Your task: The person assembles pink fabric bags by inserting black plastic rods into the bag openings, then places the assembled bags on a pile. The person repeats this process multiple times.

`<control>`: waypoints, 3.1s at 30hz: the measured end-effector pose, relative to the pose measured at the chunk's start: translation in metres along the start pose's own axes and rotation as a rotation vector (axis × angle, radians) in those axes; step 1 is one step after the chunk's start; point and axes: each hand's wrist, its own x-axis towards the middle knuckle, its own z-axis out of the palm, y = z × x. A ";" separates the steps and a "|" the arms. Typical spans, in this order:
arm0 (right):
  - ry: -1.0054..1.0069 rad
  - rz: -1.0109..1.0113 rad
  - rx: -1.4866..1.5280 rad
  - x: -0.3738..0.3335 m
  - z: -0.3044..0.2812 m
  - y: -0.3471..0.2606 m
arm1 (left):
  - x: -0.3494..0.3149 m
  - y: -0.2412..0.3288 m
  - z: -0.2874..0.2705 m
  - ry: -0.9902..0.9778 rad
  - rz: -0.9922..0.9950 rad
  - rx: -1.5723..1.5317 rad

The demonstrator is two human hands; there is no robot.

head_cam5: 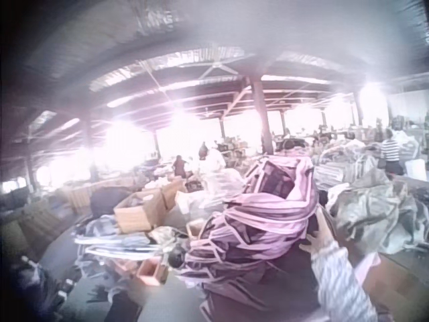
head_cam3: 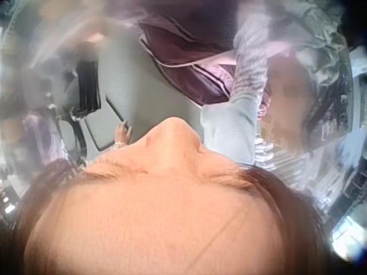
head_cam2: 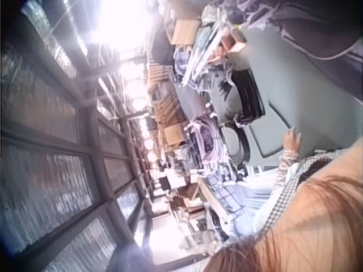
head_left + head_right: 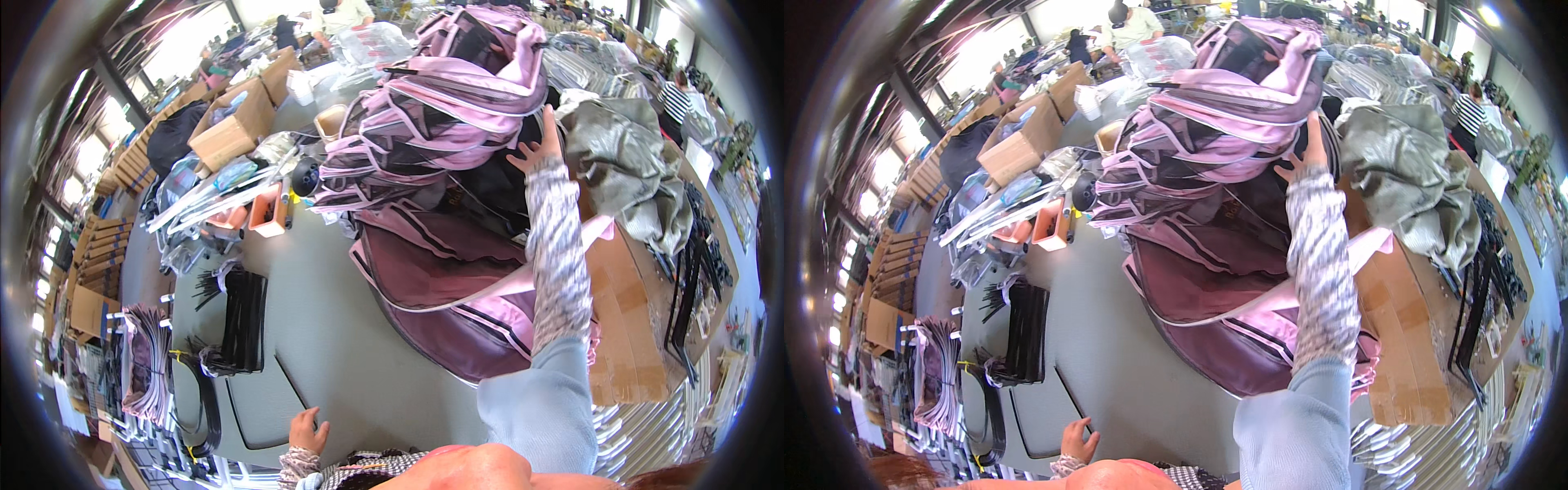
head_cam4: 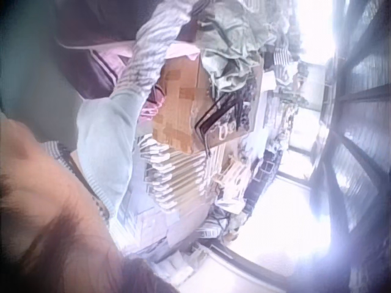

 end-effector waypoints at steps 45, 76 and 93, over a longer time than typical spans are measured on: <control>-0.021 -1.215 -1.967 0.086 -0.046 0.031 | 0.028 0.048 0.018 -0.202 0.145 0.048; 0.252 -0.201 -2.123 -0.244 -0.253 0.201 | -0.049 -0.111 -0.032 -0.119 0.279 -0.214; -0.584 -0.249 -2.122 -0.080 -0.274 0.186 | -0.110 -0.031 -0.003 -0.104 -0.225 -0.532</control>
